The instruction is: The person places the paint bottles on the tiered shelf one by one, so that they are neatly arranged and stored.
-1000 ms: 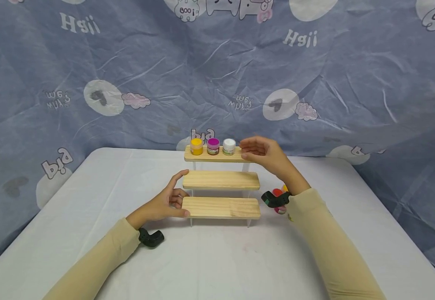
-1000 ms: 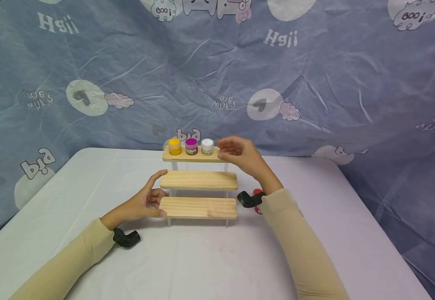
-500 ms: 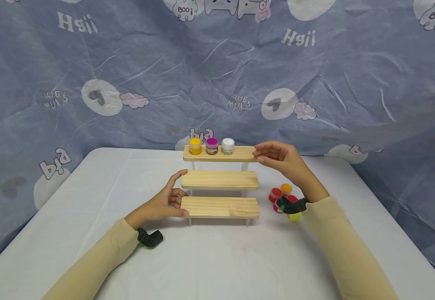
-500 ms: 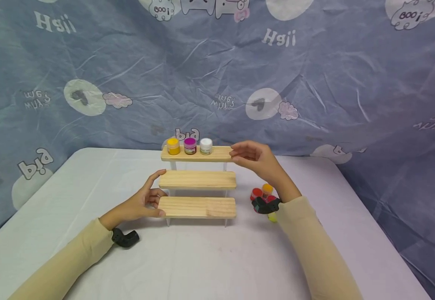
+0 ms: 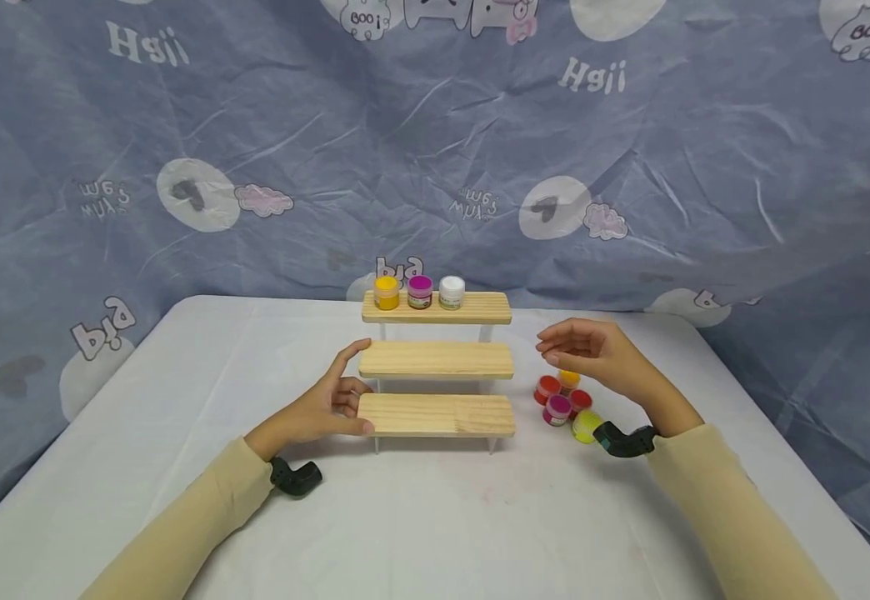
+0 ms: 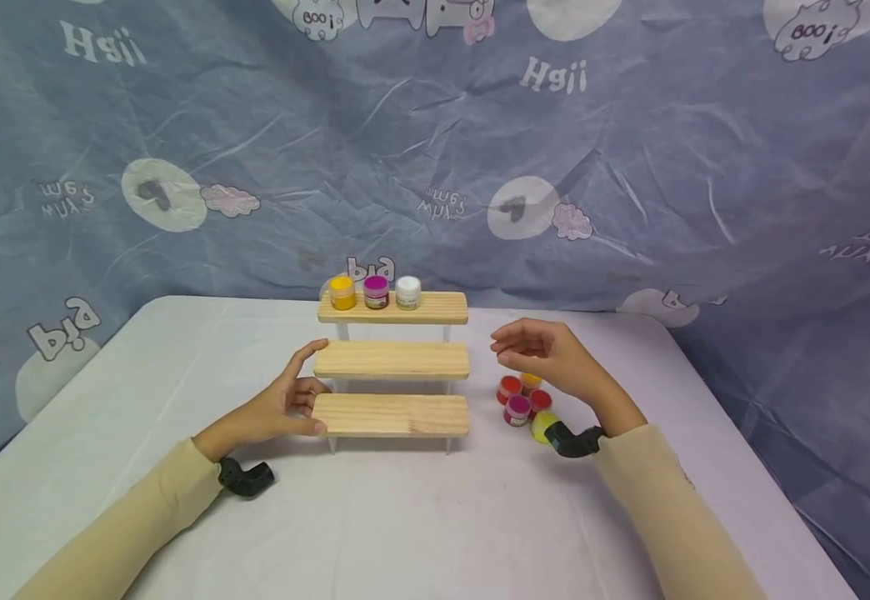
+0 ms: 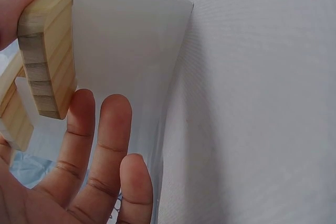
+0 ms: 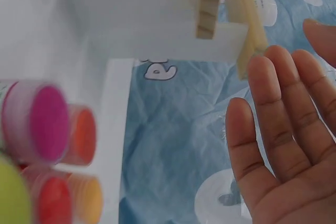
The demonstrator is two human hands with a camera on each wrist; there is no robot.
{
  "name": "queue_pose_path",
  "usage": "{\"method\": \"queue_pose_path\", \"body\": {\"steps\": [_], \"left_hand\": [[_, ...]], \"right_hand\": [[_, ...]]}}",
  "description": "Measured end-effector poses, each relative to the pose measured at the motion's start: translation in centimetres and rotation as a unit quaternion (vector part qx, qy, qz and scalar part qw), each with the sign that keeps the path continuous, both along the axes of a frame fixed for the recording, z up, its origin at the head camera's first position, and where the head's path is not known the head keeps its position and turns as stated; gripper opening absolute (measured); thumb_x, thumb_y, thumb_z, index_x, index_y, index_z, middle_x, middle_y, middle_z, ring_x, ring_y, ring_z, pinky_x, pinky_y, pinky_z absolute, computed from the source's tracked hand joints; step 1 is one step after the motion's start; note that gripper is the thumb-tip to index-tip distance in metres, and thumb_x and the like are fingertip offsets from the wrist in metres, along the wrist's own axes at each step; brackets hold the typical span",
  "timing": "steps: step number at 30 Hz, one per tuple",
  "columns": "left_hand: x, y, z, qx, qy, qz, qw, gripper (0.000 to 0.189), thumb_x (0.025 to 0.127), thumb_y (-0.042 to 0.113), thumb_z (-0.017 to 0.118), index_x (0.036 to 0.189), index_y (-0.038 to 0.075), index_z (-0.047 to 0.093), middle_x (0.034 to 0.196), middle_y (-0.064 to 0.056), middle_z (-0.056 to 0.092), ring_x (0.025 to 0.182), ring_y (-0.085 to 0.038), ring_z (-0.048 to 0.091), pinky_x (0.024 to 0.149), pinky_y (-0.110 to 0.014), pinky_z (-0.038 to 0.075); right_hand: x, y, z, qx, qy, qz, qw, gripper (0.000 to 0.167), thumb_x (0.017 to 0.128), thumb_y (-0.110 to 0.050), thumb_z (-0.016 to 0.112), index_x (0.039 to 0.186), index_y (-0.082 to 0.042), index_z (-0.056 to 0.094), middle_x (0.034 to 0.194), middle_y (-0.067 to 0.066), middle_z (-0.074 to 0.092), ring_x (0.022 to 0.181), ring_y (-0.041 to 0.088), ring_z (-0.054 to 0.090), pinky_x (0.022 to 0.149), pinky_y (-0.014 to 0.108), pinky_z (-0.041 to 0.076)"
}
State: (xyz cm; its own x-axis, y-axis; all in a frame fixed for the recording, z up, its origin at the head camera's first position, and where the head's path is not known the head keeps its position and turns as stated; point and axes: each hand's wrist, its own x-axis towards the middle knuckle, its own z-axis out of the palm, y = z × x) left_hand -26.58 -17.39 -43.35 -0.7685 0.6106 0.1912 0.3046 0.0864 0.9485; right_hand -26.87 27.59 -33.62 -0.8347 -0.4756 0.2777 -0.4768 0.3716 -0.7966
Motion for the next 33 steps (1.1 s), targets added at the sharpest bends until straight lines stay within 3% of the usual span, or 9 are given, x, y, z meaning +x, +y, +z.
{"method": "queue_pose_path", "body": {"steps": [4, 11, 13, 18, 27, 33], "left_hand": [[0.0, 0.1, -0.1, 0.000, -0.001, 0.004, 1.0000, 0.124, 0.086, 0.008, 0.089, 0.173, 0.018, 0.002, 0.113, -0.018, 0.067, 0.085, -0.018, 0.063, 0.077, -0.027, 0.052], [0.0, 0.0, 0.0, 0.004, -0.004, 0.001, 1.0000, 0.124, 0.086, 0.007, 0.088, 0.173, 0.016, 0.000, 0.113, -0.018, 0.067, 0.085, -0.018, 0.064, 0.077, -0.027, 0.052], [0.0, 0.0, 0.0, 0.004, -0.003, 0.000, 1.0000, 0.124, 0.086, 0.007, 0.088, 0.173, 0.016, 0.000, 0.113, -0.018, 0.067, 0.085, -0.018, 0.063, 0.077, -0.027, 0.052], [0.1, 0.1, 0.0, 0.000, -0.001, 0.001, 1.0000, 0.123, 0.086, 0.007, 0.088, 0.173, 0.016, 0.001, 0.113, -0.018, 0.068, 0.085, -0.018, 0.064, 0.078, -0.027, 0.053], [0.0, 0.1, 0.0, 0.009, -0.005, -0.001, 0.9999, 0.124, 0.086, 0.007, 0.088, 0.173, 0.017, 0.001, 0.113, -0.019, 0.067, 0.086, -0.018, 0.066, 0.078, -0.027, 0.054], [-0.1, 0.0, -0.1, 0.010, -0.003, -0.004, 0.9999, 0.124, 0.086, 0.008, 0.088, 0.173, 0.017, 0.001, 0.113, -0.018, 0.067, 0.086, -0.019, 0.066, 0.079, -0.027, 0.054]], "right_hand": [[0.5, 1.3, -1.0, 0.012, -0.006, 0.005, 0.9999, 0.028, 0.101, 0.000, 0.074, 0.125, 0.013, 0.067, 0.112, -0.009, 0.077, 0.100, 0.014, 0.076, 0.085, 0.026, 0.061], [1.2, 3.1, -2.0, 0.049, -0.006, 0.005, 0.9988, 0.027, 0.099, 0.001, 0.076, 0.123, 0.011, 0.071, 0.113, 0.022, 0.076, 0.098, 0.010, 0.074, 0.085, 0.023, 0.060], [1.4, 3.6, -2.2, 0.064, -0.009, 0.010, 0.9979, 0.026, 0.100, -0.001, 0.076, 0.124, 0.009, 0.072, 0.115, 0.025, 0.075, 0.099, 0.010, 0.074, 0.086, 0.023, 0.060], [1.8, 4.9, -2.9, 0.087, -0.008, 0.021, 0.9960, 0.023, 0.099, 0.000, 0.076, 0.121, 0.006, 0.074, 0.117, 0.022, 0.076, 0.100, 0.012, 0.074, 0.088, 0.022, 0.058], [2.2, 7.0, -4.3, 0.102, 0.003, 0.015, 0.9947, 0.023, 0.098, 0.004, 0.075, 0.122, 0.004, 0.075, 0.106, 0.011, 0.077, 0.091, 0.011, 0.070, 0.083, 0.021, 0.058], [2.1, 8.4, -4.9, 0.097, -0.035, 0.050, 0.9934, 0.031, 0.096, 0.003, 0.078, 0.125, 0.007, 0.070, 0.102, 0.015, 0.072, 0.089, 0.014, 0.069, 0.083, 0.023, 0.059]]}}
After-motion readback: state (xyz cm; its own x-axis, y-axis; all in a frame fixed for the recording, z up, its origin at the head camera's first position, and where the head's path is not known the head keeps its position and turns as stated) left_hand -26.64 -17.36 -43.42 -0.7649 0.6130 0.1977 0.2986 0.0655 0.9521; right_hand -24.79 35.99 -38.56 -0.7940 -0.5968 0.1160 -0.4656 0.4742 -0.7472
